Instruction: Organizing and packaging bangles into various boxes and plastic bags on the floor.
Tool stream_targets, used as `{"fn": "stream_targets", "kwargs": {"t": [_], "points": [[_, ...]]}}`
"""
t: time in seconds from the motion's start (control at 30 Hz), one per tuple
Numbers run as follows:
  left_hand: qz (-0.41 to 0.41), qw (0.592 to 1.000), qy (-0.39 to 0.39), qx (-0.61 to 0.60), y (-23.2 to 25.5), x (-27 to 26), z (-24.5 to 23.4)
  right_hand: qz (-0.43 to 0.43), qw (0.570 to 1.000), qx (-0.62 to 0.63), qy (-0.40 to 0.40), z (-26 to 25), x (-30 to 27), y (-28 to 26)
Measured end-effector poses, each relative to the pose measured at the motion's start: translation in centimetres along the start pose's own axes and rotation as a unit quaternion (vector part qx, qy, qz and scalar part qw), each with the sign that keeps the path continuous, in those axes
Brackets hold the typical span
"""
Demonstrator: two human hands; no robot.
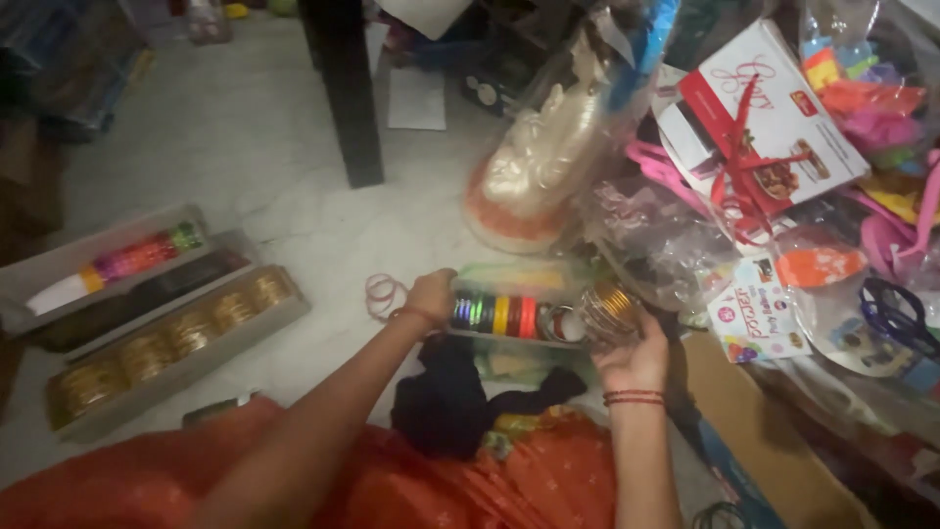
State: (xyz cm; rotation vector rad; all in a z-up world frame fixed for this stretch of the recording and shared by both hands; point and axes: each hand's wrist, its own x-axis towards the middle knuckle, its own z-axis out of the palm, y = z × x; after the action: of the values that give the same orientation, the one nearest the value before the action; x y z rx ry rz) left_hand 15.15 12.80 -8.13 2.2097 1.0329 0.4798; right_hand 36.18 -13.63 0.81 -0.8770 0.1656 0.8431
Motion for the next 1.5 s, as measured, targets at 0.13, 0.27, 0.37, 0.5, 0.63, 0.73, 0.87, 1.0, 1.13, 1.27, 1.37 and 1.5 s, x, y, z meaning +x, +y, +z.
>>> {"fn": "stream_targets", "kwargs": {"t": [0.13,0.27,0.37,0.5,0.63,0.73,0.87,1.0,1.13,1.27,1.37,1.5], "points": [[-0.01,1.0,0.004,0.012,-0.2,-1.2,-2.0,0.0,0.998,-0.059,-0.032,1.7,-1.9,1.7],[-0.04,0.996,0.001,0.085,-1.1,-2.0,-4.3,-0.024,0.929,-0.286,-0.232,4.8,-5.9,6.9],[-0.044,0.993,0.031,0.103,-3.9,-2.5,-6.6,0.002,0.847,-0.408,-0.34,9.4,-12.3,11.8],[-0.066,0.991,0.08,0.086,-5.8,-6.1,-14.1,-0.046,0.727,-0.56,-0.394,8.3,-13.1,22.0],[-0.055,0.958,-0.005,0.281,-12.7,-7.8,-17.7,-0.185,0.468,-0.759,-0.414,5.2,-7.4,25.0],[0.01,0.966,0.126,0.224,-15.9,-10.5,-19.7,-0.054,0.365,-0.849,-0.378,5.7,-5.7,20.7],[-0.058,0.978,0.075,0.184,-22.3,-11.7,-18.0,-0.022,0.289,-0.891,-0.348,5.7,-6.5,16.6],[-0.098,0.968,-0.039,0.229,-17.6,-13.1,-19.5,0.036,0.445,-0.87,-0.21,6.9,-8.9,12.8],[-0.194,0.966,-0.071,0.159,-14.7,-15.0,-21.1,0.228,0.831,-0.462,-0.21,3.4,-4.3,11.3],[-0.166,0.946,-0.16,0.228,-16.8,-13.7,-19.3,0.121,0.908,-0.374,-0.148,4.8,-2.8,11.3],[-0.117,0.929,-0.198,0.289,-18.5,-12.6,-17.9,0.04,0.935,-0.339,-0.095,3.7,1.0,11.9],[-0.12,0.948,-0.165,0.243,-19.4,-11.5,-17.0,0.008,0.935,-0.354,0.031,1.7,5.4,13.5]]}}
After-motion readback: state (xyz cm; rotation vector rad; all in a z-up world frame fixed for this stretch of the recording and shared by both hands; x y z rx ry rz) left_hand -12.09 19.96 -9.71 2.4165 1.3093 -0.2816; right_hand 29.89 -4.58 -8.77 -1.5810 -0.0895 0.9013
